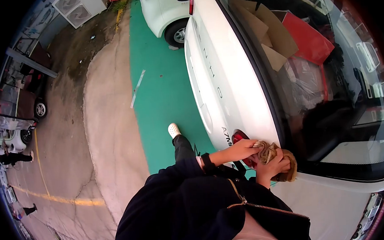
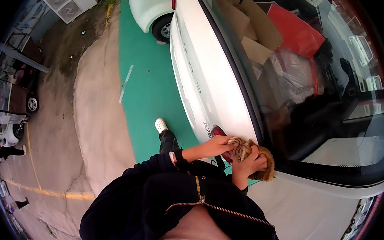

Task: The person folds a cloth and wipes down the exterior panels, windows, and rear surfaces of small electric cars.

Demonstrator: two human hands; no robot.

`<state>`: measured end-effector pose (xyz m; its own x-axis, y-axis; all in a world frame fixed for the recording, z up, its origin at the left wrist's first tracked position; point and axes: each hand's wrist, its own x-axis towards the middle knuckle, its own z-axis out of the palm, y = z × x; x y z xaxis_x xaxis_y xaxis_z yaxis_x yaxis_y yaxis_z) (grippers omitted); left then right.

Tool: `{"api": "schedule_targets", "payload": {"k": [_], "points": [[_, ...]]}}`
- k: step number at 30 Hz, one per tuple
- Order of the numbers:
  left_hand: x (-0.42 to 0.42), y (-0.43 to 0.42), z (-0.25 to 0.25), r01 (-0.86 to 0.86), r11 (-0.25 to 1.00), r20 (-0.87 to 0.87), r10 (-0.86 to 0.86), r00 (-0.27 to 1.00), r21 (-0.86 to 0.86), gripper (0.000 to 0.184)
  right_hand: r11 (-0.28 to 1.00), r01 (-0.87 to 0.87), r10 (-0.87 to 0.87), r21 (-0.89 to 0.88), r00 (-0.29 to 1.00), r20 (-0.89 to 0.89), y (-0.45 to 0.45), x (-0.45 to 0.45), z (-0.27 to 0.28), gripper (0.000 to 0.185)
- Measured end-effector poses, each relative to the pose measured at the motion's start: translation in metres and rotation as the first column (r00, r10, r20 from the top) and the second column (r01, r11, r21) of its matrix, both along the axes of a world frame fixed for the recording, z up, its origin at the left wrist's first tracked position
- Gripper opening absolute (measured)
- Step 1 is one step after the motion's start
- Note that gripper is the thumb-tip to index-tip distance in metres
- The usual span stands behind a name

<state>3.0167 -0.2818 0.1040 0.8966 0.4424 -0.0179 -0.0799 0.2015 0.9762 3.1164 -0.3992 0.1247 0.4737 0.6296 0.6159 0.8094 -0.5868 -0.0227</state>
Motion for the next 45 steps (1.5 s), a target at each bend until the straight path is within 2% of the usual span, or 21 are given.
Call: {"api": "schedule_targets", "payload": {"k": [1, 2, 3, 5, 7, 9, 11, 16, 19, 21, 22, 25, 29, 31, 33, 35, 36, 39, 41, 43, 45], "points": [[-0.005, 0.014, 0.002, 0.002, 1.0, 0.018, -0.003, 1.0, 0.023, 0.031, 1.0, 0.01, -0.011, -0.012, 0.994, -0.108, 0.023, -0.006, 0.009, 0.053], [-0.009, 0.024, 0.006, 0.036, 0.972, -0.018, -0.042, 0.999, -0.231, 0.032, 0.999, 0.043, -0.042, -0.001, 0.992, -0.121, 0.04, -0.01, 0.012, 0.051], [-0.015, 0.037, 0.007, 0.059, 0.878, -0.045, -0.091, 0.995, -0.475, 0.034, 0.999, 0.041, -0.039, 0.016, 0.994, -0.103, 0.058, -0.014, 0.013, 0.051], [-0.024, 0.068, 0.006, 0.072, 0.897, -0.023, -0.092, 0.996, -0.437, 0.038, 0.996, 0.06, -0.067, -0.062, 0.991, -0.119, 0.094, -0.018, 0.014, 0.05], [-0.041, 0.097, 0.008, 0.071, 0.915, -0.03, -0.09, 0.995, -0.398, 0.04, 0.997, 0.055, -0.061, -0.049, 0.991, -0.121, 0.127, -0.027, 0.017, 0.05], [-0.047, 0.126, -0.019, 0.142, 0.923, -0.02, -0.16, 0.987, -0.359, 0.043, 0.991, 0.071, -0.088, -0.118, 0.985, -0.148, 0.152, -0.033, 0.015, 0.053], [-0.052, 0.153, -0.034, 0.205, 0.946, -0.098, -0.236, 0.967, -0.253, 0.044, 0.993, 0.066, -0.079, -0.099, 0.988, -0.134, 0.174, -0.043, 0.012, 0.056], [-0.057, 0.188, -0.048, 0.276, 0.941, -0.047, -0.29, 0.956, -0.194, 0.043, 0.989, 0.112, -0.124, -0.096, 0.984, -0.131, 0.199, -0.047, 0.0, 0.062], [-0.059, 0.2, -0.048, 0.329, 0.939, -0.084, -0.338, 0.938, -0.101, 0.045, 0.977, 0.164, -0.184, -0.135, 0.972, -0.147, 0.21, -0.051, 0.002, 0.064], [-0.066, 0.209, -0.053, 0.333, 0.942, 0.001, -0.334, 0.943, -0.041, 0.047, 0.977, 0.146, -0.169, -0.158, 0.974, -0.148, 0.218, -0.052, 0.0, 0.063], [-0.072, 0.22, -0.048, 0.367, 0.93, -0.068, -0.366, 0.928, 0.003, 0.047, 0.975, 0.14, -0.165, -0.171, 0.976, -0.145, 0.226, -0.053, -0.002, 0.064], [-0.074, 0.24, -0.065, 0.36, 0.933, -0.02, -0.359, 0.933, 0.007, 0.048, 0.961, 0.169, -0.194, -0.22, 0.976, -0.099, 0.252, -0.058, -0.006, 0.066], [-0.089, 0.275, -0.067, 0.278, 0.957, -0.009, -0.279, 0.96, 0.087, 0.045, 0.946, 0.182, -0.227, -0.269, 0.963, -0.145, 0.297, -0.069, -0.004, 0.066], [-0.096, 0.311, -0.068, 0.304, 0.949, -0.1, -0.296, 0.95, 0.087, 0.043, 0.946, 0.167, -0.214, -0.277, 0.965, -0.151, 0.333, -0.075, -0.007, 0.065], [-0.114, 0.344, -0.066, 0.344, 0.936, -0.216, -0.322, 0.922, 0.073, 0.041, 0.957, 0.151, -0.195, -0.247, 0.968, -0.161, 0.372, -0.084, -0.012, 0.064], [-0.126, 0.395, -0.055, 0.289, 0.924, -0.288, -0.215, 0.933, 0.25, 0.036, 0.964, 0.136, -0.18, -0.228, 0.966, -0.186, 0.419, -0.091, -0.017, 0.062], [-0.129, 0.417, -0.06, 0.267, 0.927, -0.28, -0.191, 0.941, 0.264, 0.036, 0.975, 0.121, -0.161, -0.186, 0.962, -0.219, 0.447, -0.095, -0.019, 0.062], [-0.135, 0.486, -0.063, 0.265, 0.957, -0.306, -0.218, 0.927, 0.118, 0.035, 0.995, 0.094, -0.103, -0.043, 0.951, -0.29, 0.514, -0.102, -0.028, 0.062], [-0.141, 0.531, -0.058, 0.251, 0.959, -0.287, -0.206, 0.936, 0.13, 0.035, 0.996, 0.077, -0.056, 0.052, 0.944, -0.325, 0.55, -0.106, -0.036, 0.059], [-0.152, 0.572, -0.046, 0.311, 0.924, -0.393, -0.207, 0.896, 0.224, 0.037, 0.993, 0.052, -0.011, 0.108, 0.937, -0.348, 0.589, -0.109, -0.049, 0.057], [-0.168, 0.607, -0.054, 0.262, 0.935, -0.407, -0.148, 0.902, 0.24, 0.036, 0.981, -0.015, 0.084, 0.192, 0.93, -0.357, 0.629, -0.115, -0.068, 0.053]]}}
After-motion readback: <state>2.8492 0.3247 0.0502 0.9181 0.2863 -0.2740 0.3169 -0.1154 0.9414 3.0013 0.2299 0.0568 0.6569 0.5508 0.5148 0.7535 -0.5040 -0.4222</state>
